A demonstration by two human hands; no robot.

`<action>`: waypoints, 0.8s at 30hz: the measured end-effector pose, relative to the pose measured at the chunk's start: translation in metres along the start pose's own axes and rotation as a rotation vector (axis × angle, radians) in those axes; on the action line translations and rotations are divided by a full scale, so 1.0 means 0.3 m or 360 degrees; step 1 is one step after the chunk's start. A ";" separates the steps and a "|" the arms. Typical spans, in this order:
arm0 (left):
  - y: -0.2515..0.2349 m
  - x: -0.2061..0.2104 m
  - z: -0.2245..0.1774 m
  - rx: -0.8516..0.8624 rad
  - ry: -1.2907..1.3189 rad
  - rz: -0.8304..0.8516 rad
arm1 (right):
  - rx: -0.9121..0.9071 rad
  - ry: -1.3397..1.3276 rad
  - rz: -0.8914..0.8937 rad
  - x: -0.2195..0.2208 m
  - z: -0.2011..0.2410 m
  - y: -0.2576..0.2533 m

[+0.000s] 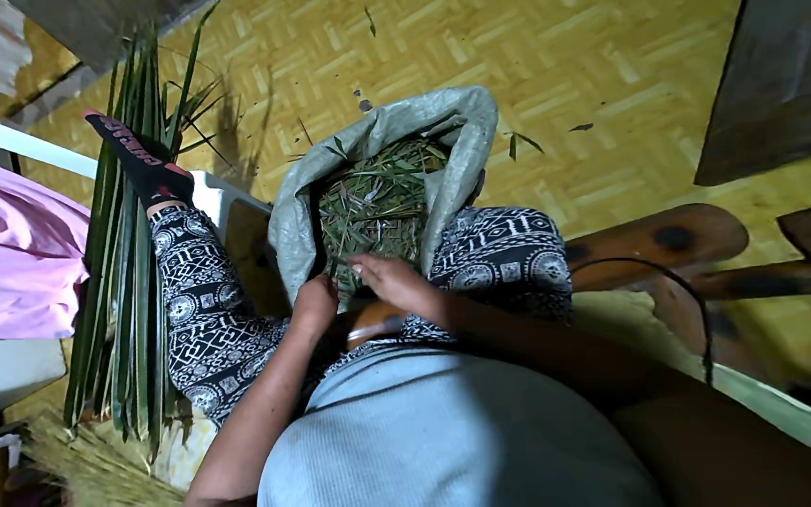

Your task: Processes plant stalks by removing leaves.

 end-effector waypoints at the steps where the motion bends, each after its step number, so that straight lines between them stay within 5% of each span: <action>1: -0.001 0.000 -0.001 0.0005 -0.0001 -0.0010 | -0.0013 -0.0025 0.0046 0.019 0.025 0.008; 13: 0.014 0.003 -0.026 -0.0004 -0.0143 -0.0135 | 0.0125 0.0268 0.0224 0.048 0.056 0.004; 24: 0.034 0.009 -0.034 -0.0050 -0.0319 -0.0153 | 0.0137 0.0697 0.0033 -0.021 -0.055 -0.070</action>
Point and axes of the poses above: each hand's wrist, its own y-axis away from the middle knuckle, its own x-axis out of the palm, z = x × y, the point moved 7 cm from there along -y, towards the middle knuckle, and after that the axes turned 15 degrees about -x, right-handed, at the moved point
